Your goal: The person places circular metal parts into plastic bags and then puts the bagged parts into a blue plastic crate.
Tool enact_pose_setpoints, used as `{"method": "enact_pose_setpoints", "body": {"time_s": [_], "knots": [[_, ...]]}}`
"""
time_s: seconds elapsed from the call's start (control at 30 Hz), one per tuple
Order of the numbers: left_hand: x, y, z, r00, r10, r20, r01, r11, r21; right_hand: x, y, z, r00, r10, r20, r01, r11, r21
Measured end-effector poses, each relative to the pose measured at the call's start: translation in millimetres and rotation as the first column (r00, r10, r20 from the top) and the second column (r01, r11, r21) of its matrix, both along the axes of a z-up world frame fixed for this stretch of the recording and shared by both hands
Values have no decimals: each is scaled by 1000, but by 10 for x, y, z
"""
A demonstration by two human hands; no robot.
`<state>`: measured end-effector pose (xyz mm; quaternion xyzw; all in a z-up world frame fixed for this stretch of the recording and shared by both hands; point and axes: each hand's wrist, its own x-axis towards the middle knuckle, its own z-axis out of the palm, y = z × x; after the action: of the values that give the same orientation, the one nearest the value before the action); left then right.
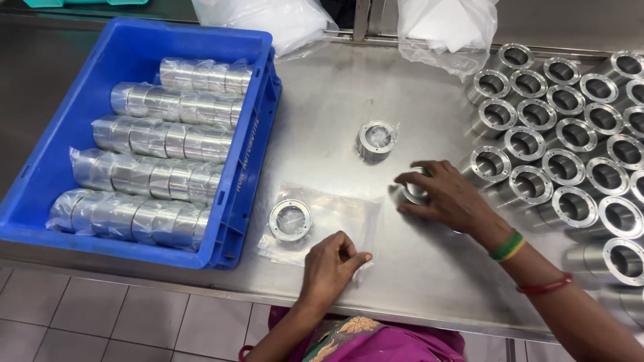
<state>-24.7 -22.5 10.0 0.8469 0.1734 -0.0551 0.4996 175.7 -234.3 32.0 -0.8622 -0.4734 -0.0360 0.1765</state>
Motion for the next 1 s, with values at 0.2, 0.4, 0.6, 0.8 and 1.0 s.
{"method": "enact_pose_setpoints", "body": {"time_s": [0.2, 0.4, 0.6, 0.8, 1.0], "knots": [[-22, -106, 88, 998, 7, 56, -4, 999, -53, 50, -137, 208, 895, -421, -150, 377, 891, -252], [-251, -49, -205, 947, -41, 319, 34, 999, 26, -386, -6, -63, 994, -110, 9, 110, 991, -80], [87, -32, 27, 997, -76, -13, 75, 994, -77, -645, 129, 263, 774, -313, -551, 422, 903, 80], [168, 74, 86, 990, -122, -74, 101, 966, -240, -885, 239, 275, 267, -37, -963, 449, 889, 90], [144, 278, -28, 922, -190, 338, 182, 982, 56, -841, 331, -436, 491, -474, -731, 445, 858, -257]]}}
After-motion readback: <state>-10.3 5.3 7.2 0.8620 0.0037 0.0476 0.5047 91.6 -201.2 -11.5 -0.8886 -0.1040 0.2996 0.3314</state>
